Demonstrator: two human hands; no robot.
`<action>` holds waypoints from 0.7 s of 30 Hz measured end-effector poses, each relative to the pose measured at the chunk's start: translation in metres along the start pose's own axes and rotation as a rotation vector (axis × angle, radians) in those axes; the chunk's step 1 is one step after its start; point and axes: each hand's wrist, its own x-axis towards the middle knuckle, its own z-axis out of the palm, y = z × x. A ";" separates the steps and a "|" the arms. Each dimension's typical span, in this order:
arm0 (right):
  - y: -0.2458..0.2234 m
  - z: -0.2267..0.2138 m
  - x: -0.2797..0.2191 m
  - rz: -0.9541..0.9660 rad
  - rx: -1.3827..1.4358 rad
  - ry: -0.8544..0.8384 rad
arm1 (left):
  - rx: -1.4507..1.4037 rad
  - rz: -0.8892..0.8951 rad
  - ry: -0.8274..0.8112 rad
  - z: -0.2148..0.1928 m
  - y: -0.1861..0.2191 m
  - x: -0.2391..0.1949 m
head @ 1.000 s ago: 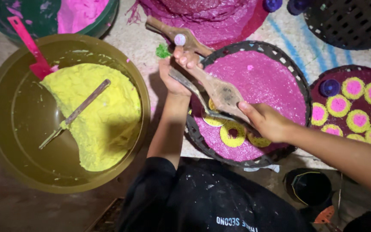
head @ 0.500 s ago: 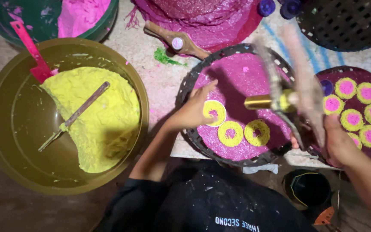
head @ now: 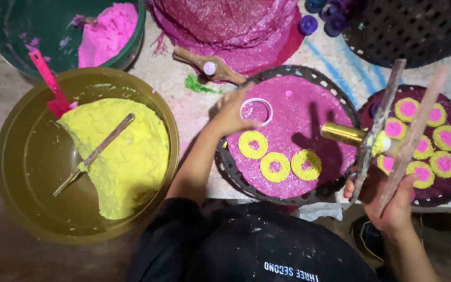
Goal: The person uses a manual dough press to form yellow dough into ring shapes on a pink glittery surface. They repeatedly load the press with yellow dough, press it, and release the rings onto the surface. Later, they load pink dough into the press and form pink rings on top of the yellow ones.
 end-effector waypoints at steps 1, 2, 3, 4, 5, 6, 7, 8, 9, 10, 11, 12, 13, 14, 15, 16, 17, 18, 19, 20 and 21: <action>0.002 0.000 0.000 -0.002 0.009 0.001 | 0.015 -0.032 0.099 0.002 -0.010 0.008; 0.005 0.000 0.001 -0.004 0.018 0.003 | 0.029 -0.064 0.197 0.005 -0.021 0.014; 0.007 0.000 0.000 -0.010 0.025 0.012 | -0.138 -0.111 0.205 0.009 -0.031 0.014; 0.008 0.000 -0.001 -0.015 0.031 0.022 | -0.307 -0.159 0.211 0.014 -0.040 0.008; 0.009 0.001 -0.001 -0.019 0.037 0.031 | -0.476 -0.207 0.215 0.019 -0.046 0.001; 0.010 0.001 -0.004 -0.029 0.044 0.026 | -0.536 -0.190 0.246 0.026 -0.048 -0.012; 0.010 0.001 -0.005 -0.038 0.052 0.022 | -0.597 -0.174 0.277 0.032 -0.048 -0.029; 0.011 0.002 -0.008 -0.045 0.062 0.017 | -0.553 -0.168 0.325 0.038 -0.043 -0.049; 0.011 0.003 -0.009 -0.048 0.056 -0.005 | -0.509 -0.163 0.373 0.044 -0.034 -0.068; 0.011 0.004 -0.007 -0.046 0.051 -0.027 | -0.464 -0.161 0.420 0.047 -0.024 -0.085; 0.012 0.005 -0.005 -0.044 0.046 -0.049 | -0.333 -0.104 0.449 0.047 -0.014 -0.097; 0.012 0.006 -0.003 -0.028 0.052 -0.037 | -0.205 -0.048 0.475 0.048 -0.003 -0.108; 0.013 0.008 -0.001 -0.013 0.059 -0.025 | -0.077 0.009 0.497 0.048 0.006 -0.116; 0.014 0.009 0.001 0.001 0.064 -0.012 | -0.026 0.024 0.445 0.046 0.016 -0.121; 0.015 0.010 0.003 -0.010 0.048 -0.016 | 0.024 0.040 0.392 0.045 0.024 -0.124; 0.017 0.011 0.004 -0.021 0.029 -0.018 | 0.073 0.058 0.340 0.043 0.031 -0.126; 0.018 0.012 0.005 -0.033 0.011 -0.021 | 0.085 0.071 0.318 0.042 0.037 -0.128; 0.020 0.013 0.007 -0.023 0.001 -0.018 | 0.098 0.086 0.298 0.041 0.042 -0.129; 0.021 0.013 0.009 -0.012 -0.009 -0.014 | 0.110 0.102 0.278 0.040 0.047 -0.130; 0.023 0.013 0.010 -0.004 -0.017 -0.012 | 0.114 0.104 0.276 0.039 0.050 -0.132; 0.025 0.012 0.012 0.002 -0.040 -0.008 | 0.117 0.107 0.275 0.038 0.053 -0.134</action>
